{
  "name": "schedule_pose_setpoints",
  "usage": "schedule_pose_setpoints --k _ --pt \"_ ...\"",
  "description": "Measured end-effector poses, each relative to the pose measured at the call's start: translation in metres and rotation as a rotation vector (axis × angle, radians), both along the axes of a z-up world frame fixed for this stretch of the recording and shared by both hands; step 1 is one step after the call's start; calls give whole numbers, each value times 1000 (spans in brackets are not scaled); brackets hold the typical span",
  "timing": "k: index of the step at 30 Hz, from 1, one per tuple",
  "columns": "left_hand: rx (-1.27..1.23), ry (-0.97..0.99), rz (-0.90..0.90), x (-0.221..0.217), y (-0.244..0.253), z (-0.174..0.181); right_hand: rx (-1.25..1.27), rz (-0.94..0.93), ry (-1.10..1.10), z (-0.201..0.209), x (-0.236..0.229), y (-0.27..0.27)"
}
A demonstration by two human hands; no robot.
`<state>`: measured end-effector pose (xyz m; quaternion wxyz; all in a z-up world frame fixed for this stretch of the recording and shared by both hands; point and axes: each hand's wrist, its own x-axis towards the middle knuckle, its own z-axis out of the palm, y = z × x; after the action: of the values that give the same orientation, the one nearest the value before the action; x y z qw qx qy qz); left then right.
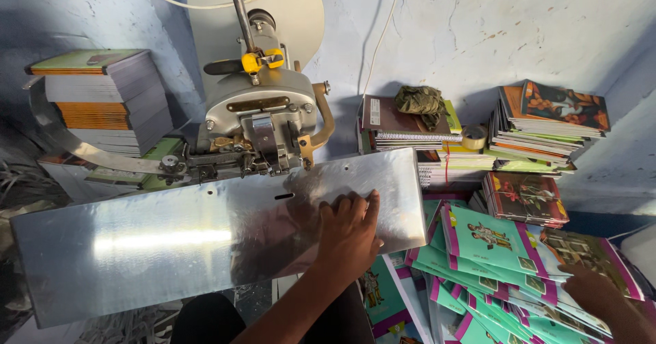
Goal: The person operates a bookbinding machine to stitch the spine of a book. They feed the book through the machine, remove it, and place it on a stack. The person repeats this process with additional books, occasionally flipping through pages to check alignment.
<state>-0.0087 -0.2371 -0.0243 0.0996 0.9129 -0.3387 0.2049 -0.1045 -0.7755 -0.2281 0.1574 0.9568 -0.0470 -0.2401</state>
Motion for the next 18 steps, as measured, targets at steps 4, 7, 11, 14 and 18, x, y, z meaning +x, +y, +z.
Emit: schedule_pose_setpoints --k 4,7,11,14,18 --pt "0 45 -13 1 1 0 265 -195 -141 -4 8 -5" --pt "-6 54 -18 1 1 -1 615 -549 -371 0 9 2" --pt "-42 69 -40 2 5 -4 617 -535 -415 12 18 10" --pt "-89 36 -73 4 11 -8 676 -445 -520 19 28 15" --pt "-215 117 -155 11 28 -13 710 -462 -563 42 46 33"
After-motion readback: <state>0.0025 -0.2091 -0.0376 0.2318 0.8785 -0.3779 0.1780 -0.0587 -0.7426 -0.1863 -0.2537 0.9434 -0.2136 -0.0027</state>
